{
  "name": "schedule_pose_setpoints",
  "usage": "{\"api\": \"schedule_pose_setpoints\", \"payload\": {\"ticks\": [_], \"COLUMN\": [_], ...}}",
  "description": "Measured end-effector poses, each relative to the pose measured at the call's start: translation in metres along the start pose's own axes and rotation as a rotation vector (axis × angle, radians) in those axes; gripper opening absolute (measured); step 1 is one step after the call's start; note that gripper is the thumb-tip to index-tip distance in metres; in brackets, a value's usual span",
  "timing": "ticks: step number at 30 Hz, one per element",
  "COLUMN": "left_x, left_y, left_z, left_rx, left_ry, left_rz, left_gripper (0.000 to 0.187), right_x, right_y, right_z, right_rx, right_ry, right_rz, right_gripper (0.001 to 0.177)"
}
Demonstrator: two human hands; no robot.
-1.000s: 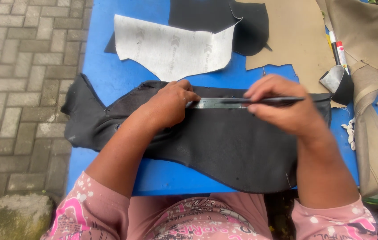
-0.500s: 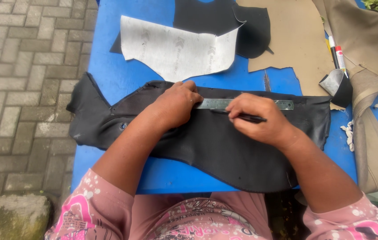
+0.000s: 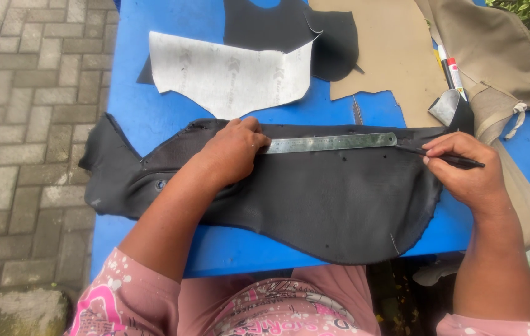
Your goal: Marking points on a piece of black leather using a ruler and a marker
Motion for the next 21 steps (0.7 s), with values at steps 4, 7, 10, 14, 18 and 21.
{"api": "schedule_pose_setpoints", "payload": {"ticks": [4,7,10,14,18,21], "left_x": [0.001,0.008,0.028,0.027,0.021,0.023], "left_y": [0.002,0.006,0.021,0.020,0.015,0.017], "left_z": [-0.002,-0.010,-0.032,-0.033,-0.030,-0.031], "left_rx": [0.016,0.126,0.171,0.210,0.249,0.264], "left_ry": [0.009,-0.098,-0.231,-0.243,-0.238,-0.244], "left_rz": [0.009,0.040,-0.030,-0.003,0.023,0.036], "left_gripper": [0.043,0.046,0.027,0.026,0.025,0.025], "right_x": [-0.030,-0.068,-0.099,-0.132,-0.143,-0.153], "right_y": [-0.002,-0.013,-0.027,-0.043,-0.052,-0.056], "right_z": [0.014,0.051,0.091,0.124,0.144,0.155], "right_rx": [0.119,0.020,0.008,-0.046,-0.080,-0.111], "right_ry": [-0.020,-0.105,-0.274,-0.345,-0.370,-0.378], "right_rz": [-0.071,-0.148,-0.225,-0.288,-0.314,-0.325], "right_gripper": [0.016,0.013,0.013,0.016,0.017,0.018]}}
Point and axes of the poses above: each hand's wrist, its own y-axis away from the middle knuckle, its own z-axis out of the palm, x = y × z, the point moved 4 cm from there along -y, towards the middle knuckle, and after that the axes turned 2 degrees about -z, right-handed, at the moved point
